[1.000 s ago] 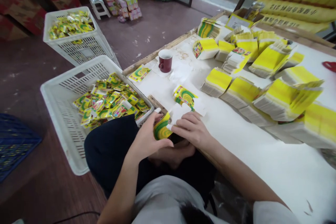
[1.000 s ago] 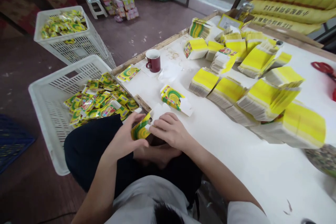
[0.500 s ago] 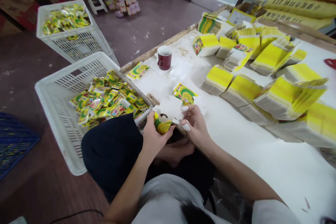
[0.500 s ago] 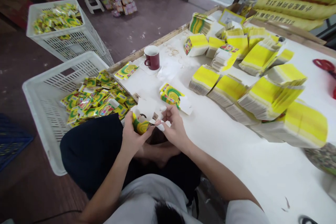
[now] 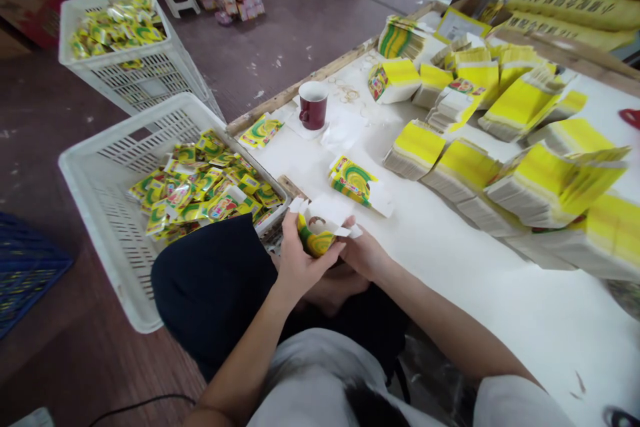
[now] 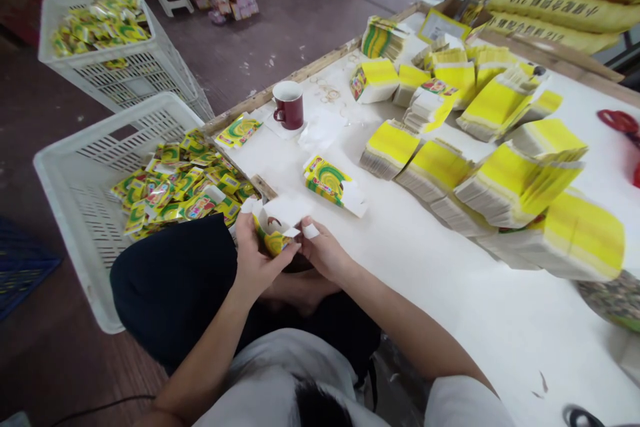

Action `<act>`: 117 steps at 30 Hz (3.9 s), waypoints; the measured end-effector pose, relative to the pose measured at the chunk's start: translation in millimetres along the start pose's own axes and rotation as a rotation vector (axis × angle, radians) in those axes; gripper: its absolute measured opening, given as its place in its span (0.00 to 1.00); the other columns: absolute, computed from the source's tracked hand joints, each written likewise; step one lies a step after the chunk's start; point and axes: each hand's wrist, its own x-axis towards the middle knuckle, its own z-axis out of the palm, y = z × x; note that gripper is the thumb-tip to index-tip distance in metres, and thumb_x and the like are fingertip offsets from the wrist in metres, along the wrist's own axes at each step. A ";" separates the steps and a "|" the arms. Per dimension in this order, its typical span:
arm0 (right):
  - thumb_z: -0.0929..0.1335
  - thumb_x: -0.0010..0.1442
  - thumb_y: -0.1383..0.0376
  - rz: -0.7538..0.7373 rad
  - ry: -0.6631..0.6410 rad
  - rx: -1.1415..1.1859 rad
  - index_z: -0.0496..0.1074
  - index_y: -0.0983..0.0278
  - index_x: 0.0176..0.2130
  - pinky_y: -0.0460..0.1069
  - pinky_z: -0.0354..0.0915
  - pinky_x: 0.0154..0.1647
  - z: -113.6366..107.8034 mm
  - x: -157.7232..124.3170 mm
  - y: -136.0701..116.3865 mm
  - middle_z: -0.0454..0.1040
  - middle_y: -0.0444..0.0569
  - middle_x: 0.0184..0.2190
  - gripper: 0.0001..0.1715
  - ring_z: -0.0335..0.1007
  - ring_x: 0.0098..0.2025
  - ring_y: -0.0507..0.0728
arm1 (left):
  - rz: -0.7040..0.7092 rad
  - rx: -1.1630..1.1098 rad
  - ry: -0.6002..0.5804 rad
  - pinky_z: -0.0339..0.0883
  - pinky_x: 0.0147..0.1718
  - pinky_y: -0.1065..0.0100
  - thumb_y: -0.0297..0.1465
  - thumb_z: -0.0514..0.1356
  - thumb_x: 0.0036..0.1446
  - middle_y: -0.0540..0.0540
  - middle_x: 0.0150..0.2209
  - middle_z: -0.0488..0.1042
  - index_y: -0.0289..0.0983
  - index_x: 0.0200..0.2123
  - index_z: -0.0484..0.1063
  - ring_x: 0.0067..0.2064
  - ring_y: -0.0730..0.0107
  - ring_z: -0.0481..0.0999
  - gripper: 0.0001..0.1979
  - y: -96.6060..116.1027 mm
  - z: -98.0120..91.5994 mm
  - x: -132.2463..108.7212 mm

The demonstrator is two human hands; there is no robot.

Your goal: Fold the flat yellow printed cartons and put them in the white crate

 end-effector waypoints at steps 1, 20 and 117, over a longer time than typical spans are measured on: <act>0.64 0.55 0.31 -0.072 0.009 -0.036 0.73 0.62 0.48 0.55 0.75 0.42 -0.8 -0.2 0.7 0.80 0.55 0.41 0.42 0.78 0.41 0.61 | -0.004 0.003 0.019 0.67 0.59 0.56 0.41 0.70 0.52 0.35 0.59 0.66 0.39 0.65 0.52 0.62 0.51 0.70 0.43 1.1 -1.0 2.3; 0.64 0.65 0.68 -0.521 0.045 -0.910 0.61 0.59 0.68 0.61 0.67 0.63 -12.7 -9.1 -8.8 0.70 0.55 0.63 0.33 0.69 0.62 0.63 | 0.042 0.233 -0.313 0.73 0.44 0.52 0.31 0.65 0.46 0.36 0.51 0.68 0.38 0.58 0.50 0.49 0.49 0.76 0.38 -6.9 2.8 14.7; 0.70 0.55 0.66 -0.352 0.041 -0.880 0.62 0.59 0.37 0.47 0.63 0.29 -9.6 -5.1 -16.0 0.69 0.40 0.28 0.11 0.65 0.28 0.52 | -0.438 -0.963 0.199 0.74 0.41 0.60 0.61 0.62 0.46 0.43 0.40 0.77 0.41 0.39 0.72 0.45 0.58 0.78 0.31 2.8 19.1 22.2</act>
